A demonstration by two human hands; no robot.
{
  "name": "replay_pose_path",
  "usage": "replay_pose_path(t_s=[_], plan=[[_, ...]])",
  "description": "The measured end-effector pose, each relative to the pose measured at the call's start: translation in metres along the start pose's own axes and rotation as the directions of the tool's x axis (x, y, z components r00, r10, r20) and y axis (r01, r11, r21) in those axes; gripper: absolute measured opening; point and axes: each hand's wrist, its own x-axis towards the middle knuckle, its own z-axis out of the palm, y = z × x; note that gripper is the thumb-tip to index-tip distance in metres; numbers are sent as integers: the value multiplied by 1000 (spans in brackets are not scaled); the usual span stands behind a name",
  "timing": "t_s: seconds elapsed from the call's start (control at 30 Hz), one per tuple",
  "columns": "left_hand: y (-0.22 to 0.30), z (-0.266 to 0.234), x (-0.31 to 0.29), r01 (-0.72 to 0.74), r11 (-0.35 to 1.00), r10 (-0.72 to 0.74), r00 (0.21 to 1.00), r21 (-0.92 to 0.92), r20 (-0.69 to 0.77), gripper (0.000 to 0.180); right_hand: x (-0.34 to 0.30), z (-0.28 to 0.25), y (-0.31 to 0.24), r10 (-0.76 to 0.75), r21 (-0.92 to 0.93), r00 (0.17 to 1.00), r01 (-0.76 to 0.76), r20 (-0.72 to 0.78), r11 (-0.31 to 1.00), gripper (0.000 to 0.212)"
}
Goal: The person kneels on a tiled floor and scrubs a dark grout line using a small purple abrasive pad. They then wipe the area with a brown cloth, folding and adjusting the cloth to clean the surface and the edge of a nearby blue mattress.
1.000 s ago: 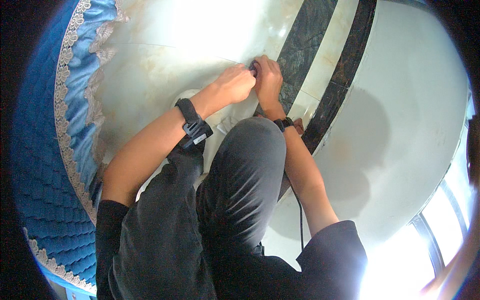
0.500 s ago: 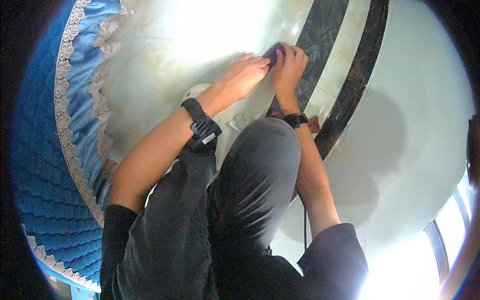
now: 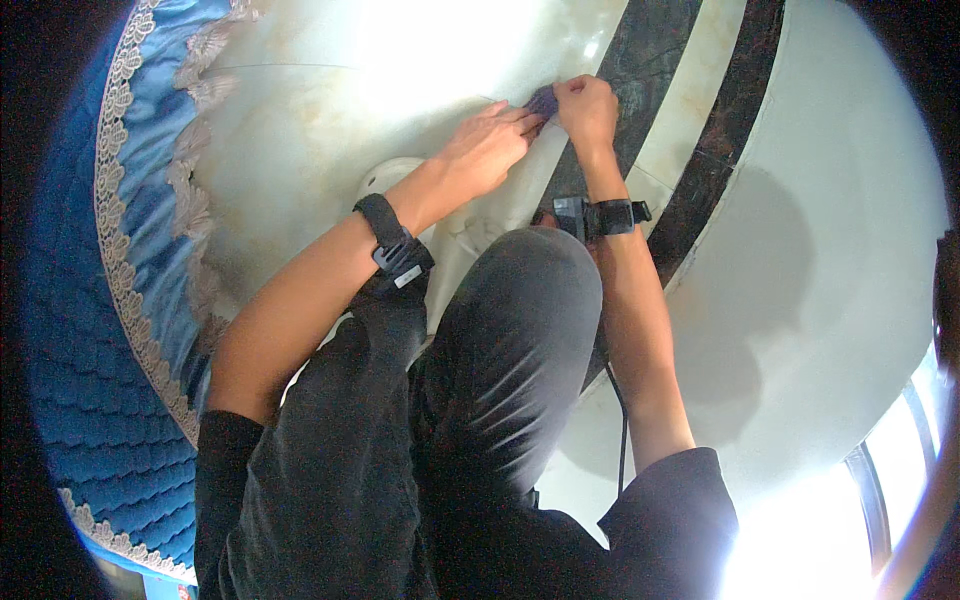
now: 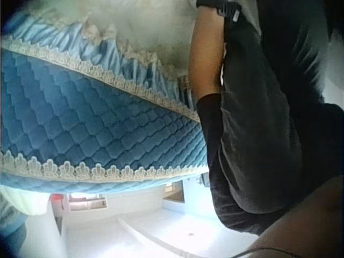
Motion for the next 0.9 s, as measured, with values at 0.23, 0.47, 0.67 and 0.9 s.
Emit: replay_pose_path(t_s=[0.23,0.47,0.67,0.9], plan=[[2,-6,14,28,1000,-27,993,-12,115,51,12,-1,-2,-97,-37,995,96,-30,995,17],[-1,1,10,20,996,-19,1000,-83,10,48,17,-1,-9,-149,-47,988,147,-41,988,15],[0,-1,9,41,993,-34,998,-107,61,45,1,1,4,-80,21,997,80,19,997,16],[0,3,7,41,995,-40,999,-94,8,44,3,5,8,-162,16,987,162,-7,987,16]])
